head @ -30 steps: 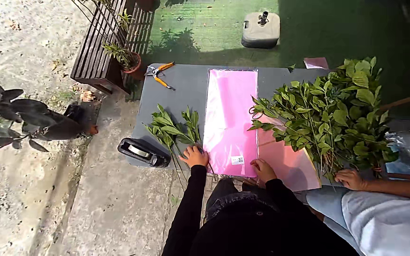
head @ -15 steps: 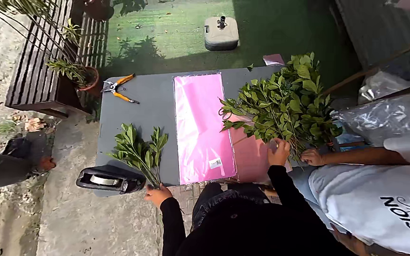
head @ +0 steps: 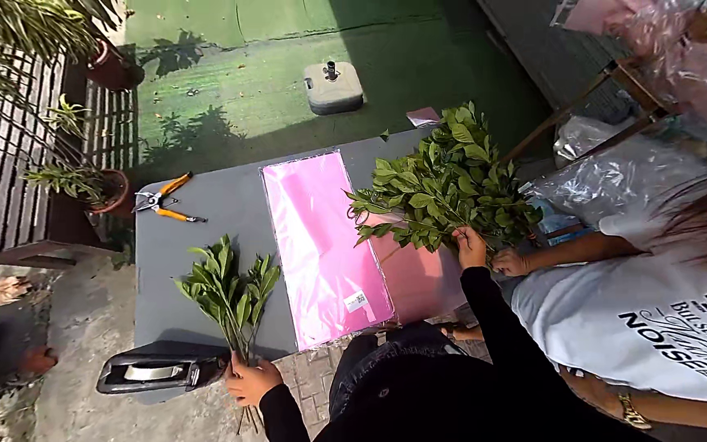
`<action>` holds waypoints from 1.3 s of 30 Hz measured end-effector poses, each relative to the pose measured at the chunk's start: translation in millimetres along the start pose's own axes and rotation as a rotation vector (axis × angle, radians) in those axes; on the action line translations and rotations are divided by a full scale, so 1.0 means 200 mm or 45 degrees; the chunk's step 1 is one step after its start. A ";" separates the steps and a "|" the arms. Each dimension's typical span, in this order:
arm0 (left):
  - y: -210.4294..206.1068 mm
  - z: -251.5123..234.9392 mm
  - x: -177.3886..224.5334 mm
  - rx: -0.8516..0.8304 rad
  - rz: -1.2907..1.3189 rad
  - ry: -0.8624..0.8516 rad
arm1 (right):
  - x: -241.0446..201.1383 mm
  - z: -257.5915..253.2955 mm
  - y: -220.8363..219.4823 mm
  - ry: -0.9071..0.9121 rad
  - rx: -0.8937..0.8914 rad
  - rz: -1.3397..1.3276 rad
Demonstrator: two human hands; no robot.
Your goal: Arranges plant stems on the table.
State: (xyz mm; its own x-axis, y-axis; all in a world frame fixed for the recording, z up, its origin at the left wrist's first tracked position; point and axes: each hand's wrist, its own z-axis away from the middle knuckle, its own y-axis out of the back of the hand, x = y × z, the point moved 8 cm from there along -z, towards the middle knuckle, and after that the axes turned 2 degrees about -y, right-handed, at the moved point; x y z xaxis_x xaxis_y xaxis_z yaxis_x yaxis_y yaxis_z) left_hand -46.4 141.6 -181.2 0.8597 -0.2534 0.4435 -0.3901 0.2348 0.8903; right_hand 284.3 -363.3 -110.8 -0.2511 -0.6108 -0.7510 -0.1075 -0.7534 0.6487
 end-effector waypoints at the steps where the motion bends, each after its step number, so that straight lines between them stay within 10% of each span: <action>1: -0.01 0.03 0.03 0.041 -0.008 -0.027 | 0.02 0.03 -0.03 -0.083 -0.035 -0.192; 4: -0.03 0.11 0.20 0.038 0.097 -0.172 | 0.05 0.24 -0.29 -0.581 -0.645 -0.654; 8: -0.12 0.19 0.52 -0.128 0.424 -0.613 | -0.14 0.56 -0.48 -0.536 -1.296 -0.618; 17: -0.16 0.38 1.13 -1.021 1.086 -0.770 | -0.31 0.80 -0.66 -0.171 -1.607 -0.581; 25: -0.11 0.28 1.20 -1.033 1.345 -0.299 | -0.29 0.93 -0.81 -0.019 -1.501 -0.110; 32: -0.03 0.29 1.14 -0.690 1.448 -0.539 | -0.37 0.74 -0.86 0.151 -1.443 0.704; 39: -0.05 0.31 1.10 -0.655 1.270 -0.790 | -0.76 0.87 -0.91 0.183 -1.604 -0.480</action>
State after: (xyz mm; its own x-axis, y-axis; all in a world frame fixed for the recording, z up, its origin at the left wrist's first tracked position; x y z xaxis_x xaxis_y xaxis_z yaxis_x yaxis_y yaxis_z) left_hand 126.4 25.0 -86.7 -0.0807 -0.1196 0.9895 -0.4824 0.8735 0.0663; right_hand 174.4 -91.3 -92.5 -0.2908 -0.2767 -0.9159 0.8336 -0.5432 -0.1006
